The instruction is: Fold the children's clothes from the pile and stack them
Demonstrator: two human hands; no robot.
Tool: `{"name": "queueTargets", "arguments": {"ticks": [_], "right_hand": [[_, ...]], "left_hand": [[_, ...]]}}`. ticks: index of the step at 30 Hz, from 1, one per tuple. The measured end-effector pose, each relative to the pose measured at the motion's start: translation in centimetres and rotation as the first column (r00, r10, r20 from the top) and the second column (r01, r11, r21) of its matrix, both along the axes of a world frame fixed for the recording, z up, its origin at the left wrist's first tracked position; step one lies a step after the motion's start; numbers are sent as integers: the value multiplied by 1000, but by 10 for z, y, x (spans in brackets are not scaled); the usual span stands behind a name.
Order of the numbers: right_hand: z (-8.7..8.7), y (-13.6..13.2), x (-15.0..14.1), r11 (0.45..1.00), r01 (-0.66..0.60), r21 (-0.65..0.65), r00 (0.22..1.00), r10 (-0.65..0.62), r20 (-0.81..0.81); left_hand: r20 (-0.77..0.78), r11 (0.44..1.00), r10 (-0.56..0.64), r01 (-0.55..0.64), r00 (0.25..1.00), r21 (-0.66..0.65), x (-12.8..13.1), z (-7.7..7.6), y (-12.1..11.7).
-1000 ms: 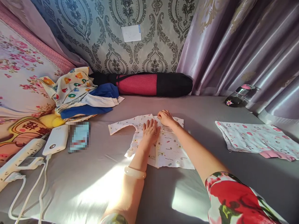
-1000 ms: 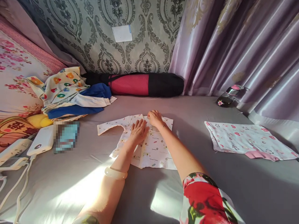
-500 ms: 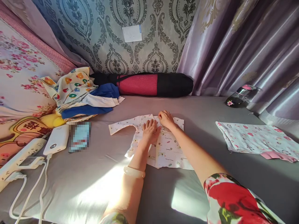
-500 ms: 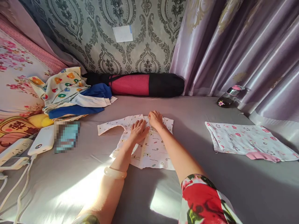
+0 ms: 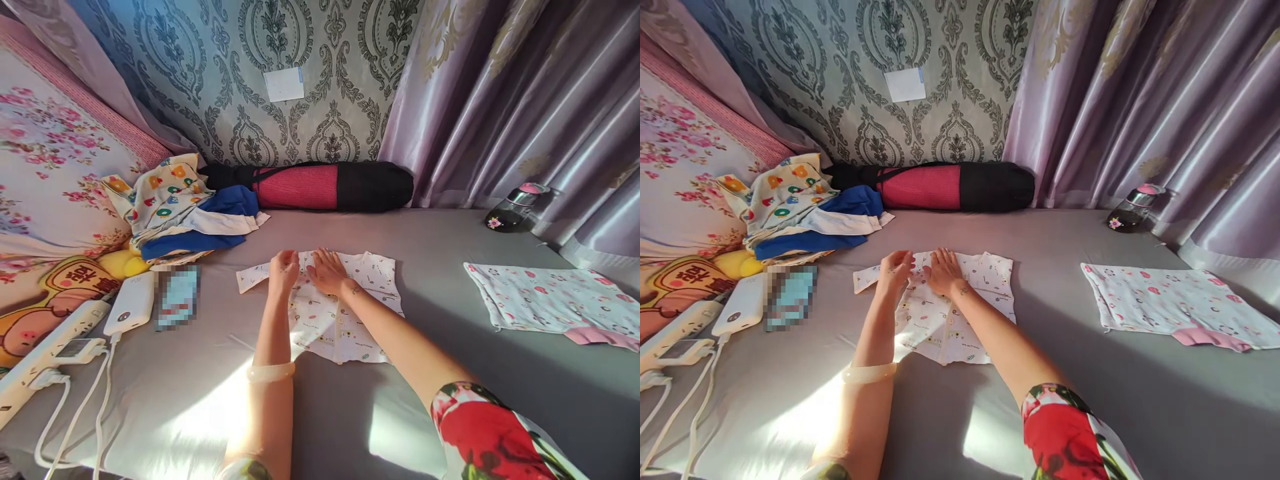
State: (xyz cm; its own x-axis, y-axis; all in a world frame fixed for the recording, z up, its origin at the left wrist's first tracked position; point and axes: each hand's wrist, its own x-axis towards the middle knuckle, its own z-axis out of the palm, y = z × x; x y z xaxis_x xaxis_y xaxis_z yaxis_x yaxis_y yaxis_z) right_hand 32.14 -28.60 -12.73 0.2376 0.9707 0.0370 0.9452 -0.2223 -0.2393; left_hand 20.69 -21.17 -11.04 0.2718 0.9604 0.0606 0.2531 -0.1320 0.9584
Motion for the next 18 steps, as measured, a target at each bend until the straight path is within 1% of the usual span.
{"name": "queueTargets", "arguments": {"ticks": [2, 5, 8, 11, 14, 16, 18], "right_hand": [[-4, 2, -3, 1000, 19, -11, 1000, -19, -10], [-9, 3, -4, 999, 32, -11, 999, -32, -9], [-10, 3, -4, 999, 46, -27, 999, -46, -17], [-7, 2, -5, 998, 47, -43, 998, -48, -30], [-5, 2, -7, 997, 59, -51, 998, -59, -13], [-5, 2, -7, 996, 68, -51, 998, -68, 2], [-5, 3, -7, 997, 67, -46, 998, -66, 8]], "left_hand": [[-11, 996, 50, -50, 999, -69, -10, 5, 2], [-73, 985, 109, -118, 991, -127, -24, 11, 5], [-173, 967, 98, -135, 980, -218, -36, 13, 10], [-286, 949, 42, -128, 957, -287, -47, 10, 17], [-345, 930, 3, -130, 939, -344, -52, 4, 21], [-340, 909, 21, -159, 940, -384, -53, 2, 22], [-333, 875, 66, -215, 941, -433, -51, 0, 21]]}}
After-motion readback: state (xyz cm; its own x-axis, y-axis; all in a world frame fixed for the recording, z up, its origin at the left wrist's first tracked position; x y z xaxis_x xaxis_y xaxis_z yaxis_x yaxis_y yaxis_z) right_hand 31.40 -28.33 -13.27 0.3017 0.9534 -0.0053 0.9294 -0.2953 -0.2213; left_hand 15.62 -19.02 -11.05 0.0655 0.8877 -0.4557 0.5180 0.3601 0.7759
